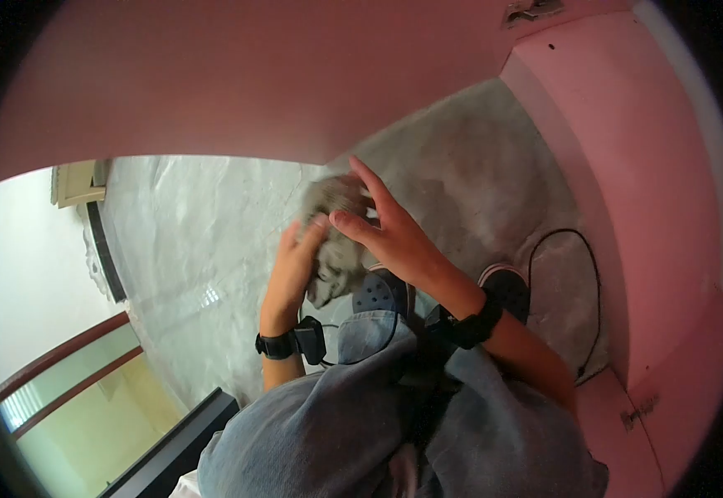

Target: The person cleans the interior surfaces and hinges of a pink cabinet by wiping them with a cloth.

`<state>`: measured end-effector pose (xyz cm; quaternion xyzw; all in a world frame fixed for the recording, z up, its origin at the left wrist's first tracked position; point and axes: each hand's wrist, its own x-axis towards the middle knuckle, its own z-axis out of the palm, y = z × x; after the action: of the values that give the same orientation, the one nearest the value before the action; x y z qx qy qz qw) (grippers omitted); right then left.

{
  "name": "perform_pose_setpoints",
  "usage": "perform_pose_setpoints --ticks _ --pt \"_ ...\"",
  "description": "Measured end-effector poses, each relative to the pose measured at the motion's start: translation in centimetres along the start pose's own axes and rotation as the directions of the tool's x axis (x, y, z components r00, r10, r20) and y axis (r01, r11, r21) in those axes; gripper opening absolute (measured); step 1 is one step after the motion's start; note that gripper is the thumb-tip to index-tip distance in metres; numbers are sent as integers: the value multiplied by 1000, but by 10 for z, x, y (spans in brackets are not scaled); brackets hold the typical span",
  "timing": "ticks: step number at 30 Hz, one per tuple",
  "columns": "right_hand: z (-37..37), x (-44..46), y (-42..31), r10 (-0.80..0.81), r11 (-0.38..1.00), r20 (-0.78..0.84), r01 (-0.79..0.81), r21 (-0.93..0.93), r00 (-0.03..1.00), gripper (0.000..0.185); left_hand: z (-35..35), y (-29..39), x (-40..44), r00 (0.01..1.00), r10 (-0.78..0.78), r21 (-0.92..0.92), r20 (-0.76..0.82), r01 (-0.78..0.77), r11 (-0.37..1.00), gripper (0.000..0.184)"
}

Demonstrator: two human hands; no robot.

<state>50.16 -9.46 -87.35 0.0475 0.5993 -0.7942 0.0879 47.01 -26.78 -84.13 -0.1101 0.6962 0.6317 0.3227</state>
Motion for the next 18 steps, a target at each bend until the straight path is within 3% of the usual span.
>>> perform_pose_setpoints --ticks 2,3,4,6,10,12,13,17,18 --pt "-11 1 -12 139 986 33 -141 88 990 90 16 10 -1 965 178 393 193 -242 887 43" --pt "-14 5 -5 119 992 -33 -120 -39 992 98 21 11 2 952 179 430 248 -274 860 55" --pt "-16 8 -1 142 988 -66 -137 69 988 101 28 11 4 933 235 372 271 -327 869 58" --pt "-23 8 4 243 965 -170 -221 142 955 103 36 12 5 944 154 252 293 -231 940 59" --pt "-49 2 3 240 970 -334 -216 109 911 94 62 12 31 931 99 95 350 -140 986 60" --pt "-65 4 1 -54 985 -501 -37 -170 864 80 79 13 55 892 164 186 422 -262 947 57" --pt "-75 3 1 -119 968 -593 -38 -246 797 68 92 16 64 869 167 236 466 -304 923 58" --pt "-121 11 -27 -196 966 -660 27 -257 725 63 144 41 102 812 215 62 542 -294 954 61" --pt "-133 16 -32 -241 963 -714 68 -263 658 60 158 50 111 796 212 12 567 -266 964 62"
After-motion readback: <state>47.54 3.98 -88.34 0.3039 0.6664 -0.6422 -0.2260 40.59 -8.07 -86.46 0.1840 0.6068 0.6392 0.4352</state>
